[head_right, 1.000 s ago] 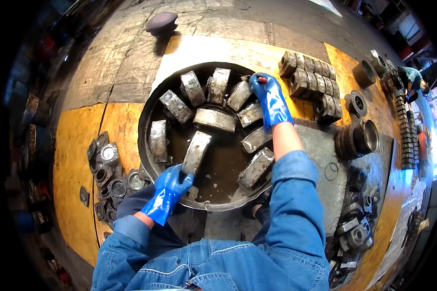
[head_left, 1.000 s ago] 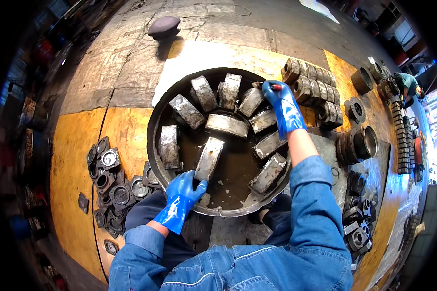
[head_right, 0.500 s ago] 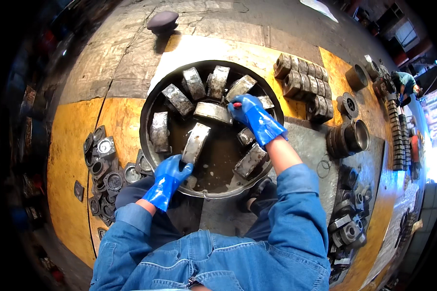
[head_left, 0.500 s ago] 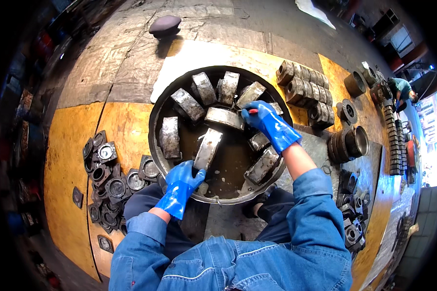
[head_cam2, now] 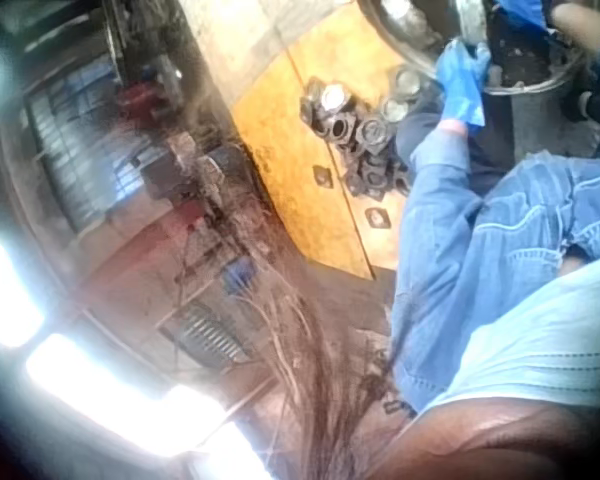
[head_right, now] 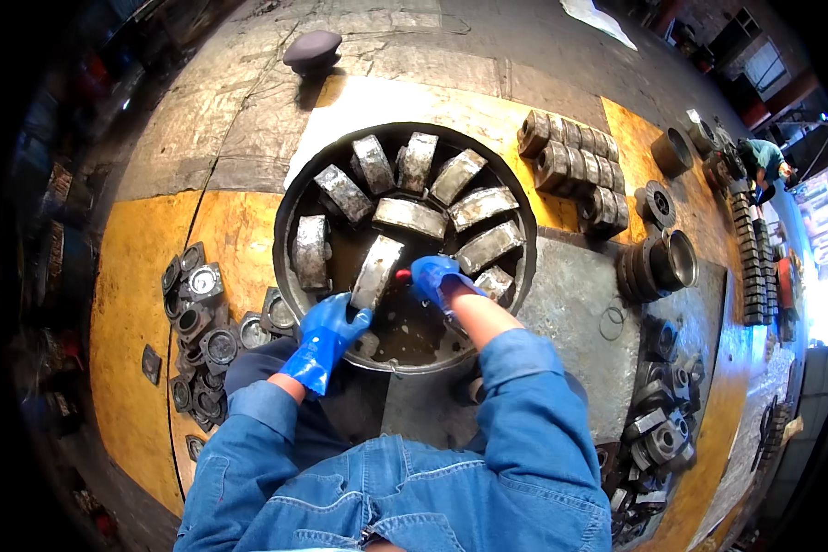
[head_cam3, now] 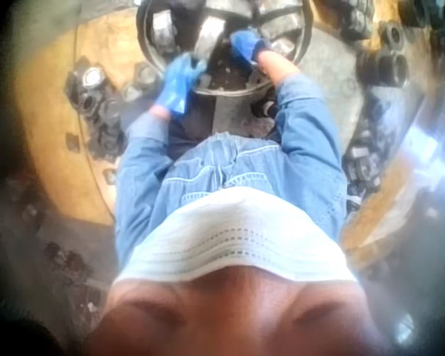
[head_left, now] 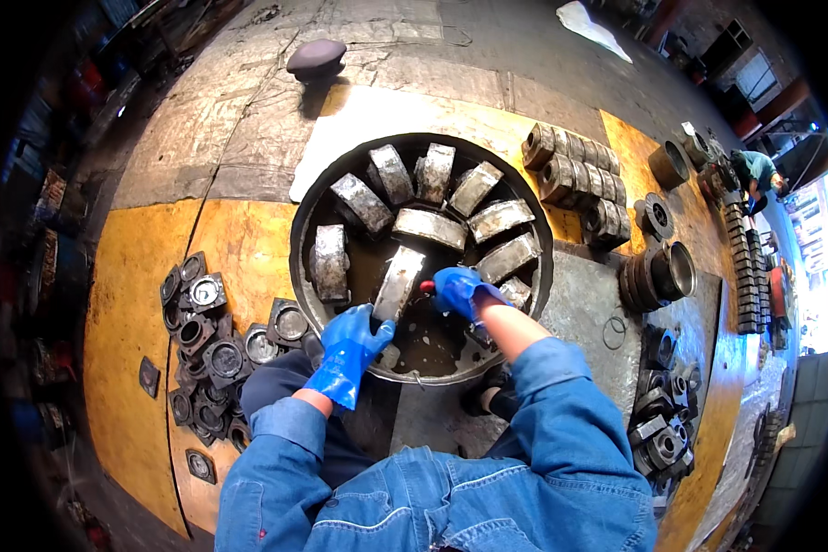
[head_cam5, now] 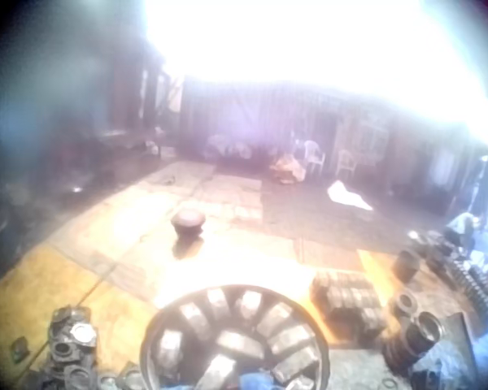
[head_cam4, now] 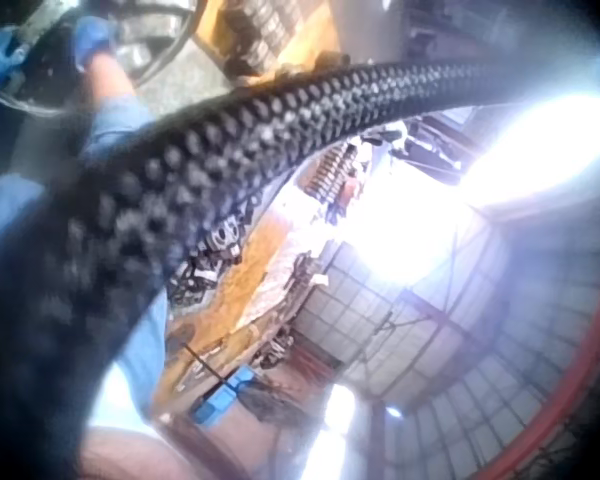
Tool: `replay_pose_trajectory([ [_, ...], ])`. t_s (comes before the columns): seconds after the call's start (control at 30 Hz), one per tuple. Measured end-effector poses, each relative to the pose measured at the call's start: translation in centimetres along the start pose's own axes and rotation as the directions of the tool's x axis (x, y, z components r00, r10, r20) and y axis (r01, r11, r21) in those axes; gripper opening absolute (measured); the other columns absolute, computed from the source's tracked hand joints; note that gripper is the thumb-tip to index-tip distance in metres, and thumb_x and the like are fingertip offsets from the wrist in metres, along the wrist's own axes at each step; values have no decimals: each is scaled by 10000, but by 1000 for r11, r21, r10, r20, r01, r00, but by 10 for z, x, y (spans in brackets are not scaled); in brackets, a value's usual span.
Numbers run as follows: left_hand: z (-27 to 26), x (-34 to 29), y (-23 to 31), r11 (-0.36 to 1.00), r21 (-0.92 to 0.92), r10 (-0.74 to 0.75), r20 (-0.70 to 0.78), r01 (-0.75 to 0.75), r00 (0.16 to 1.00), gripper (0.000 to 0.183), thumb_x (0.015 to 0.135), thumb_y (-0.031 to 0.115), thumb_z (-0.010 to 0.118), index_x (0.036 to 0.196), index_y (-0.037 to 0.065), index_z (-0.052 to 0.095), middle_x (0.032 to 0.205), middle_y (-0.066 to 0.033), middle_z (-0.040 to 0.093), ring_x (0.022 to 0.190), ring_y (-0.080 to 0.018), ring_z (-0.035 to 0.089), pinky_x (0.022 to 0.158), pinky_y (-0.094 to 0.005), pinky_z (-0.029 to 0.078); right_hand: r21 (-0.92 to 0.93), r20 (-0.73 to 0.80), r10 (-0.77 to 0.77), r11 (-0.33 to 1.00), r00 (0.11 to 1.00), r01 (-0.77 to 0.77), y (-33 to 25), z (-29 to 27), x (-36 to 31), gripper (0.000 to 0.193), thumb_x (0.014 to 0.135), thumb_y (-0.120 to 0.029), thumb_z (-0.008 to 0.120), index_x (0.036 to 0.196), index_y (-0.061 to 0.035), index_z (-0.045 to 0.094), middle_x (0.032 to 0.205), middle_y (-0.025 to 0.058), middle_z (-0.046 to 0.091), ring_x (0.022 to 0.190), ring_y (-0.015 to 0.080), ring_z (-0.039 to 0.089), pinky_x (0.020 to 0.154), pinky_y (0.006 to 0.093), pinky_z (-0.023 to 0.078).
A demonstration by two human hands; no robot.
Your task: The person cleans metal blocks inside a circular container filled with liquid. They scrub the surface of the blocks with a brush and move them within the container to ensure all sides are cleaned.
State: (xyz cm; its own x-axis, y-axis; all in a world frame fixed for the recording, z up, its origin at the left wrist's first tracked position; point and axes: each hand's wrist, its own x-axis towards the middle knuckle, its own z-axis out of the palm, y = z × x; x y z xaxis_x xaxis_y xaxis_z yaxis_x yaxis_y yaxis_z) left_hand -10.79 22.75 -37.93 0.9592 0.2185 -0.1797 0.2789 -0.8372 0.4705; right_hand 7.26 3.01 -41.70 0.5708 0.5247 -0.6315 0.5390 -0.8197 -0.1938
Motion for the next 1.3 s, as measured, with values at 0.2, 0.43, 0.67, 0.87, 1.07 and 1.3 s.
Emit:
replay_pose_trajectory([
  [0.2,-13,-3,1,994,-14,-101,179,105,979,685,885,565,641,1279,6,660,1262,-213,690,1183,-388,643,1034,-469,493,318,-338,132,948,932,-19,-6,-100,-75,256,900,-382,698,1046,-192,789,1032,126,766,978,284,735,900,398,583],
  [0.43,-5,-1,-7,999,-37,-36,61,38,997,644,889,557,632,1217,7,699,1155,-241,719,1093,-421,676,971,-495,523,9,-898,-222,855,381,519,66,-83,4,113,832,-177,741,913,-111,783,914,132,756,855,328,735,794,401,603],
  [0.67,-75,25,19,892,-452,-84,-151,7,985,371,937,291,707,1161,-3,733,968,-160,776,877,-229,753,802,-335,576,808,-587,461,382,666,448,126,-111,47,89,883,-95,764,950,-38,779,869,43,776,767,103,685,739,265,567],
  [0.87,-69,75,-28,387,-900,-352,55,199,934,327,1020,241,646,1224,-7,709,1031,-64,755,825,-90,657,761,-255,538,762,-647,548,491,530,422,108,-132,50,117,895,-130,728,890,-15,746,795,-6,718,735,78,616,724,254,523],
  [1.07,-80,100,-29,198,-974,-332,38,109,942,465,1065,353,526,1404,41,586,1298,-114,702,1188,-227,670,971,-351,517,454,-804,218,825,553,336,104,-87,21,213,926,-181,761,1073,-27,768,933,44,755,814,107,673,781,278,558],
  [1.3,-80,84,-56,-93,-983,-277,178,159,944,516,1065,402,501,1448,58,527,1389,-107,645,1232,-227,623,1010,-346,490,10,-841,-208,917,499,399,6,-56,-63,114,827,-171,740,918,-124,790,913,122,762,829,315,738,779,405,606],
])
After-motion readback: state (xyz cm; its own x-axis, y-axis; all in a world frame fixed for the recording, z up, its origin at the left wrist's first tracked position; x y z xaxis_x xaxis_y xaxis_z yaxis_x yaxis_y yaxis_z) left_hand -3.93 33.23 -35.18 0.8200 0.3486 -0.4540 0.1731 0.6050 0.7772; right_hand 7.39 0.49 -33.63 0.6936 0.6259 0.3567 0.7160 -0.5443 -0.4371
